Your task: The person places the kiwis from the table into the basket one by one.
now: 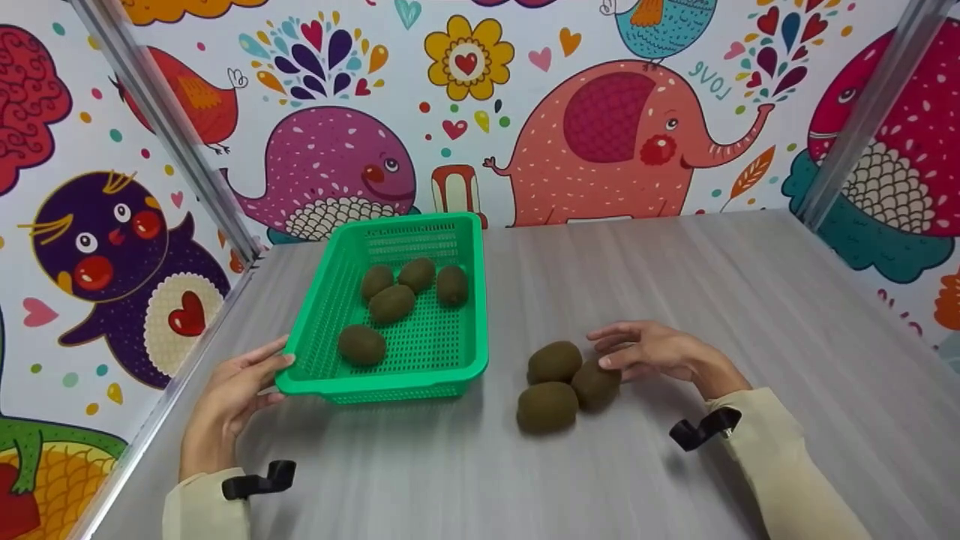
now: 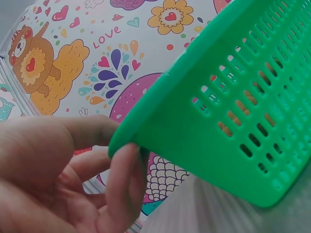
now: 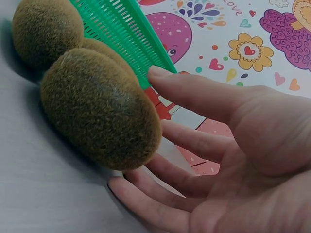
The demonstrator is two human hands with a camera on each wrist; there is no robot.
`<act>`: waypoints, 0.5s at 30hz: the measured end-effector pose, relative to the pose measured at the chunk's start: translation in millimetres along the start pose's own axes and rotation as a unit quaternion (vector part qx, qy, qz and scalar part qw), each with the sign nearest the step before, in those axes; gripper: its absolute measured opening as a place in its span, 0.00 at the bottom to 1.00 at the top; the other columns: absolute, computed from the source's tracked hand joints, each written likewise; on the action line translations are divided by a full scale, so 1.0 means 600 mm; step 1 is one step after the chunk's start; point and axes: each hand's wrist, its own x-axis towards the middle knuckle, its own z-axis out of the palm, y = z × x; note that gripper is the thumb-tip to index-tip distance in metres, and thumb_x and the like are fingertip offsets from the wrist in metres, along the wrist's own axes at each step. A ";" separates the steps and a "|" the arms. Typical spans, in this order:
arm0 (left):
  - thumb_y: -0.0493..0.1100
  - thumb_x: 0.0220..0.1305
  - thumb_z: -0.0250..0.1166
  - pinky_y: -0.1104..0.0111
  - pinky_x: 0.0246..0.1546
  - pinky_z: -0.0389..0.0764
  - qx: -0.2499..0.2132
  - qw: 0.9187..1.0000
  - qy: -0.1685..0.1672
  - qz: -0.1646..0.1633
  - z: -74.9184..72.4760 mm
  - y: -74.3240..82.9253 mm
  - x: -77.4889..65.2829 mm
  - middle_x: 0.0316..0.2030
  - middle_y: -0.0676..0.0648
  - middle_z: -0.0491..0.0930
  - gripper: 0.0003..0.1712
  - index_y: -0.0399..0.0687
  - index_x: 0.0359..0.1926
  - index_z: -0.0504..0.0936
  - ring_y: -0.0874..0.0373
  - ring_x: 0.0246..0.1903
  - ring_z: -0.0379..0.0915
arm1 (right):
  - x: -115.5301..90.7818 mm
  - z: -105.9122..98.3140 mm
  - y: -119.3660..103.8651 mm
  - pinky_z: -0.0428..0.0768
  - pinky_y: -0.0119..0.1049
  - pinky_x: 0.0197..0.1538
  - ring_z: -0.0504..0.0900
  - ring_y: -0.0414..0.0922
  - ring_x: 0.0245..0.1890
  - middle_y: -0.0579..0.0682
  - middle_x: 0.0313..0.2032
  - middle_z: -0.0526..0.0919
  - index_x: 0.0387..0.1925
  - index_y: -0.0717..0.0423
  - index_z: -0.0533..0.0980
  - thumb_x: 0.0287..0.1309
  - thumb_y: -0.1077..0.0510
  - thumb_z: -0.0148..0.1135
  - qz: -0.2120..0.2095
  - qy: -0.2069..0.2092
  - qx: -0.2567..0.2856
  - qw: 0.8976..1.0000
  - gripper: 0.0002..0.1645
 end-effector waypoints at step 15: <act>0.46 0.69 0.65 0.73 0.32 0.84 -0.003 1.000 -0.003 -0.001 0.000 -0.001 0.002 0.34 0.63 0.85 0.39 0.43 0.75 0.60 0.68 0.31 0.81 | -0.001 -0.004 0.005 0.82 0.37 0.55 0.69 0.58 0.67 0.66 0.68 0.70 0.69 0.62 0.69 0.54 0.57 0.75 -0.026 -0.037 -0.068 0.997 0.42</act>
